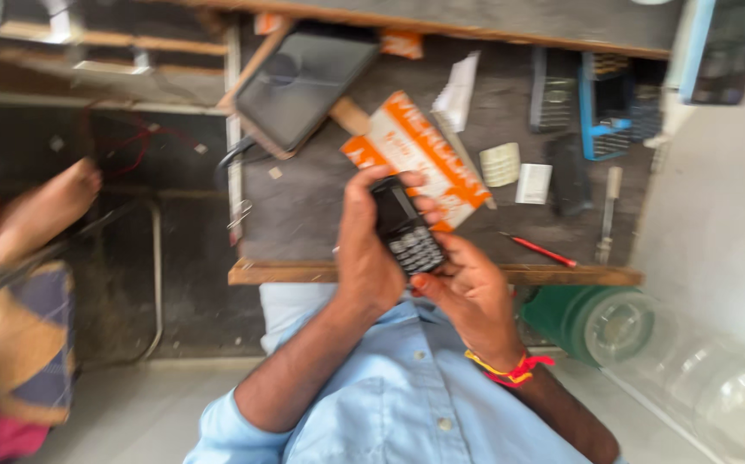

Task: The person disassembles and repairs a mobile phone using a screwdriver, tweezers, and a toothbrush. They handle the phone's internal components, battery, and casing on a wooden workbench.

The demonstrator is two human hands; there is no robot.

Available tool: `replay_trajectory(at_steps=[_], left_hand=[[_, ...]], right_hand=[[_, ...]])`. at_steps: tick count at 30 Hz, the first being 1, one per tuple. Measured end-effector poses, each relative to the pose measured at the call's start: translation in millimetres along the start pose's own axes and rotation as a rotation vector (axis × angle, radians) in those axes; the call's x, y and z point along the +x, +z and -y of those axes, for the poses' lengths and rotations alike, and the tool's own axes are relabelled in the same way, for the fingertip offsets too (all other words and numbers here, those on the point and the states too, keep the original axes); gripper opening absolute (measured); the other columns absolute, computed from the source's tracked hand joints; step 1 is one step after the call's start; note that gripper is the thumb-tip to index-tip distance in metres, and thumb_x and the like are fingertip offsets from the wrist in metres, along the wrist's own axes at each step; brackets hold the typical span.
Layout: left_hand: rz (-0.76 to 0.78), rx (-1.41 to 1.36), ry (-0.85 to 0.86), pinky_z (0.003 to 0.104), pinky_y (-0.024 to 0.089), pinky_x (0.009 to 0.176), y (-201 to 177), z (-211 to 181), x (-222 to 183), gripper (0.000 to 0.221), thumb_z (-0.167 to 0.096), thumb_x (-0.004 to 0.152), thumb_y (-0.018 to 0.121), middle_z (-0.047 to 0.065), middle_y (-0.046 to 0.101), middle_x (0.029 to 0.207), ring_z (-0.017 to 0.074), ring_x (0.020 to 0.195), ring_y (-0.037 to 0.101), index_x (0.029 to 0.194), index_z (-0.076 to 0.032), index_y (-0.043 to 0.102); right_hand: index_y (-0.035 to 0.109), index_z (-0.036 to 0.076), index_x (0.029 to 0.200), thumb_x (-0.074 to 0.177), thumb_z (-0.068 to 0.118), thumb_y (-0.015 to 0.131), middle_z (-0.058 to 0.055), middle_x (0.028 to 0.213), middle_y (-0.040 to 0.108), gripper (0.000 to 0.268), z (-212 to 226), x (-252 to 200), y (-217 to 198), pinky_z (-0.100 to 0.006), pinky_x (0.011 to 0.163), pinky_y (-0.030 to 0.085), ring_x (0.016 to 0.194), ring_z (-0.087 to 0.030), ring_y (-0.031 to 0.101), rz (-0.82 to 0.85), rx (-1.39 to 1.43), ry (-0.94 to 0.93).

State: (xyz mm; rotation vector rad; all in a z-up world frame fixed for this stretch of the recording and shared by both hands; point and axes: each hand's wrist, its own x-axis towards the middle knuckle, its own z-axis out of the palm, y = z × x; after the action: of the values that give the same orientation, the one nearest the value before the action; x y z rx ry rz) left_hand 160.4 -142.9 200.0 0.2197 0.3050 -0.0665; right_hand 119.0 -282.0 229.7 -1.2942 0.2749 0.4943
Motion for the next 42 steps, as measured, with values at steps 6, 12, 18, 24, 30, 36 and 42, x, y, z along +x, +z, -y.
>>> replay_trajectory(at_steps=[6,12,18,24,30,36,42], left_hand=[[-0.024,-0.002,-0.020,0.045,0.058,0.093,-6,1,8,0.046,-0.048,0.114,0.037,0.019,0.061,0.125,0.0303,0.104,0.066,0.135,-0.009,0.048],[-0.071,0.008,-0.084,0.043,0.055,0.100,-2,14,20,0.046,-0.046,0.112,0.035,0.017,0.061,0.128,0.0269,0.111,0.064,0.137,-0.010,0.048],[-0.026,0.024,-0.043,0.042,0.053,0.102,1,16,24,0.049,-0.047,0.113,0.036,0.016,0.061,0.129,0.0256,0.113,0.063,0.137,-0.007,0.049],[-0.035,0.130,-0.026,0.042,0.052,0.102,-1,14,33,0.042,-0.042,0.113,0.040,0.013,0.061,0.128,0.0234,0.112,0.062,0.134,-0.008,0.050],[-0.013,0.448,0.097,0.038,0.045,0.113,-15,16,54,0.035,-0.019,0.114,0.053,0.017,0.058,0.137,0.0222,0.126,0.056,0.142,0.003,0.053],[0.102,0.923,0.372,0.039,0.026,0.131,4,7,48,0.051,-0.008,0.109,0.053,0.018,0.039,0.165,0.0251,0.157,0.034,0.156,0.004,0.038],[0.128,0.895,0.341,0.040,0.024,0.133,24,0,22,0.052,-0.004,0.108,0.052,0.018,0.041,0.165,0.0259,0.158,0.035,0.157,0.001,0.036]], right_hand=[[0.056,-0.005,0.138,0.081,0.009,0.086,-0.014,0.121,0.063,0.066,26,13,-10,-0.030,0.080,0.057,0.100,-0.018,0.064,-0.048,-0.445,-0.200],[0.055,-0.006,0.138,0.081,0.012,0.086,-0.021,0.131,0.063,0.068,38,19,13,-0.041,0.098,0.056,0.120,-0.037,0.066,-0.176,-1.043,-0.614],[0.055,-0.006,0.136,0.085,0.014,0.082,-0.023,0.126,0.066,0.061,39,22,11,-0.041,0.088,0.059,0.110,-0.041,0.070,-0.236,-1.064,-0.659],[0.059,-0.006,0.133,0.090,0.016,0.079,-0.019,0.120,0.070,0.052,37,15,-4,-0.037,0.089,0.059,0.104,-0.029,0.074,-0.307,-0.923,-0.599],[0.058,-0.010,0.139,0.101,0.011,0.065,-0.022,0.126,0.069,0.043,24,20,-57,-0.037,0.087,0.058,0.106,-0.027,0.067,-0.237,-0.131,-0.321],[0.061,-0.009,0.131,0.107,0.023,0.049,-0.026,0.121,0.071,0.042,16,17,-77,-0.044,0.077,0.062,0.095,-0.034,0.073,-0.077,0.315,-0.106],[0.062,-0.008,0.130,0.107,0.023,0.048,-0.024,0.117,0.072,0.041,11,16,-60,-0.046,0.075,0.064,0.096,-0.036,0.074,0.017,0.451,0.026]])
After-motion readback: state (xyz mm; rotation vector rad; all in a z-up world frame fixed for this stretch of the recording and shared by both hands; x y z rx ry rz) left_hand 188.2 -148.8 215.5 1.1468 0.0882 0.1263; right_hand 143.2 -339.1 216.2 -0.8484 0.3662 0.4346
